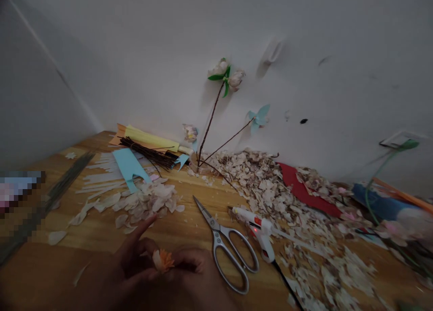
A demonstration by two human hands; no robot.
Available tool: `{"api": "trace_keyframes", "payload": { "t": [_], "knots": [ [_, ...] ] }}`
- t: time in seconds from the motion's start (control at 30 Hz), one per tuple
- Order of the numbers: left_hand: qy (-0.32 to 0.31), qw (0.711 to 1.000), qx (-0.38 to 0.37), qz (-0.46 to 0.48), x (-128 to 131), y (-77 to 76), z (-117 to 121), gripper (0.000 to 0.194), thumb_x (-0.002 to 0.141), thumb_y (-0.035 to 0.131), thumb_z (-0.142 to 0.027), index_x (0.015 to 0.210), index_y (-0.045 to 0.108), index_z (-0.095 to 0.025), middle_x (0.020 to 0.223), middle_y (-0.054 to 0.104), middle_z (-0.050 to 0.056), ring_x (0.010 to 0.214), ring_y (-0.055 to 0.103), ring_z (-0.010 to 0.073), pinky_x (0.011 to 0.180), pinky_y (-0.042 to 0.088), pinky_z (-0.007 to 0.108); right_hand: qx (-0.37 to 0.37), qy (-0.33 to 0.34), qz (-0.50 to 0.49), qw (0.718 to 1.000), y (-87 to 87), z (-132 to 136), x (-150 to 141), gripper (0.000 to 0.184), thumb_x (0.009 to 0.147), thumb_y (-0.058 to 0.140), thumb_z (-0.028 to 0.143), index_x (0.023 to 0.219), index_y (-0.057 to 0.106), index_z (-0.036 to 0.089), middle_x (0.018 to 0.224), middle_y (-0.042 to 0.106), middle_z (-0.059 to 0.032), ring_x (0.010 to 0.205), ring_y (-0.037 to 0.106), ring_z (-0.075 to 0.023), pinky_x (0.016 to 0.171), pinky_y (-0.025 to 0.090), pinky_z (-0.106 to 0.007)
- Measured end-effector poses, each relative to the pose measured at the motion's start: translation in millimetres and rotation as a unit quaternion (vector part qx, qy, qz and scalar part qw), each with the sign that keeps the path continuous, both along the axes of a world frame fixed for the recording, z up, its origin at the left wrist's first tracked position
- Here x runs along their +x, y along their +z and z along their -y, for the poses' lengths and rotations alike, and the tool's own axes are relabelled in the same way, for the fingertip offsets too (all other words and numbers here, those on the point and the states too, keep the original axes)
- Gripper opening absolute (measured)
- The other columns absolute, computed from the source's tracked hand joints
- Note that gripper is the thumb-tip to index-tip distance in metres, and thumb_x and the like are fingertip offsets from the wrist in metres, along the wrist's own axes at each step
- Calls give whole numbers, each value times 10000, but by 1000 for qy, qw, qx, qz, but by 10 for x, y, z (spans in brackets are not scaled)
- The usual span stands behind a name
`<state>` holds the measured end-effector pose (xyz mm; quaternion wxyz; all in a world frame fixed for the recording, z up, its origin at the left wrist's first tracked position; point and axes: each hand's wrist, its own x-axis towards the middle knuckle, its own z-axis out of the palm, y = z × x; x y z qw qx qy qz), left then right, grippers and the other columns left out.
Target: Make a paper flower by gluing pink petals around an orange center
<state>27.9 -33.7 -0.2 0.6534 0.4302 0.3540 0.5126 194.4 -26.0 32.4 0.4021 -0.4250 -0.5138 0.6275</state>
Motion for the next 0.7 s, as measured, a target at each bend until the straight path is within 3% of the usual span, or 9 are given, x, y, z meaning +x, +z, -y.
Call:
{"api": "trace_keyframes", "payload": {
  "t": [0.13, 0.27, 0.37, 0.47, 0.6, 0.7],
  "knots": [
    [-4, 1000, -21, -1, 6, 53, -12, 786, 701, 725, -264, 1341, 288, -390, 773, 612, -56, 595, 579, 93, 600, 415, 234, -124, -10, -63, 990, -106, -9, -30, 116, 517, 786, 250, 618, 731, 233, 601, 649, 42, 601, 564, -120, 613, 419, -215],
    [-22, 999, -29, 27, 14, 94, -27, 760, 675, 749, -258, 1315, 353, -362, 778, 637, -42, 655, 599, 114, 609, 423, 235, -158, -11, -115, 981, -169, -15, -23, 139, 495, 810, 239, 589, 716, 199, 590, 655, 36, 579, 569, -107, 610, 412, -208],
    [-20, 999, -26, 38, 10, 123, -37, 695, 654, 764, -274, 1263, 432, -331, 752, 650, -33, 709, 613, 143, 636, 434, 251, -146, 0, -140, 979, -207, -24, -8, 145, 533, 814, 271, 614, 720, 196, 623, 669, 23, 601, 582, -108, 614, 418, -207],
    [3, 998, -55, 35, -21, 149, -55, 603, 686, 737, -299, 1225, 466, -289, 753, 653, -20, 668, 603, 135, 599, 423, 235, -113, -31, -126, 985, -281, -42, 5, 210, 491, 839, 332, 600, 717, 201, 591, 657, 20, 574, 566, -108, 594, 419, -211],
    [84, 982, -169, -3, -78, 159, -101, 471, 754, 656, -364, 1173, 485, -235, 780, 642, -7, 683, 595, 133, 572, 434, 219, -93, -50, -117, 987, -301, -62, 45, 237, 463, 840, 358, 589, 708, 207, 583, 661, 18, 559, 571, -118, 605, 432, -228],
    [144, 977, -152, -36, -112, 203, -161, 407, 710, 686, -406, 1046, 544, -224, 709, 602, -39, 613, 572, 117, 534, 450, 211, -38, -51, -40, 997, -185, -78, 98, 132, 552, 786, 302, 610, 700, 221, 610, 670, 23, 586, 594, -136, 596, 450, -233]
  ]
}}
